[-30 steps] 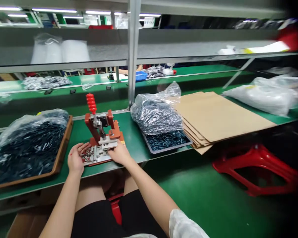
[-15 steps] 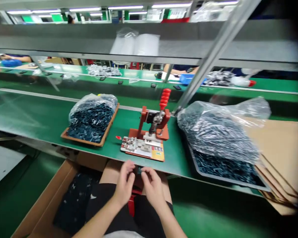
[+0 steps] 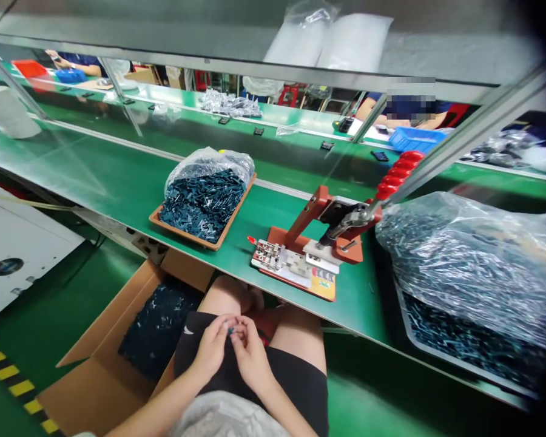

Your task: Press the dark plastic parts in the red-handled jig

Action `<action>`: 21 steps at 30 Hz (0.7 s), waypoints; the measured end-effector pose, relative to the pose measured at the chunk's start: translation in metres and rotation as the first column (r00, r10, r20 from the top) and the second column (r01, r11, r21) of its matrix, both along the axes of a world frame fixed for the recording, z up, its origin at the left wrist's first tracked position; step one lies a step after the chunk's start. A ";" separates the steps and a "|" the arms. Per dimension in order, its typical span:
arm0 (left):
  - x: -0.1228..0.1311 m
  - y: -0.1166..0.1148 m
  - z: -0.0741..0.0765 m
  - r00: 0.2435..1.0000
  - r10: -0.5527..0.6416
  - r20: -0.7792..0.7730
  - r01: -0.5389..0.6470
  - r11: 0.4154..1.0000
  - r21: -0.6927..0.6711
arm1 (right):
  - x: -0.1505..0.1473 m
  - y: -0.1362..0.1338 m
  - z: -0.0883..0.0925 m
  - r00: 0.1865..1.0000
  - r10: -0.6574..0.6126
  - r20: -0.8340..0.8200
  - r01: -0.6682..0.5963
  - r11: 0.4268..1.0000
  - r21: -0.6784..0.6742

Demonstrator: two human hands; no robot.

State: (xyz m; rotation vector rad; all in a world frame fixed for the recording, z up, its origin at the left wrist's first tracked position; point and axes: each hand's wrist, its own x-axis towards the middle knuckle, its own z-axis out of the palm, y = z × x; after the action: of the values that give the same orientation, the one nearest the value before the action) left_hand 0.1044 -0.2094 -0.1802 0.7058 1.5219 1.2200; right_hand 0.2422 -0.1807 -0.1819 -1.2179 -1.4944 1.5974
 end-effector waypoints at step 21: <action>-0.172 0.139 0.109 0.261 0.183 -0.948 0.315 0.912 0.263 | 0.297 0.172 0.156 0.411 -0.395 0.822 0.013 0.904 0.428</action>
State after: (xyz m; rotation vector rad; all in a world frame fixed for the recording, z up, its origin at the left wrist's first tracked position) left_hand -0.0672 -0.0705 -0.0710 2.1258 2.1685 1.0214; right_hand 0.5389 -0.0085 -0.0262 -2.0869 -1.9993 0.3263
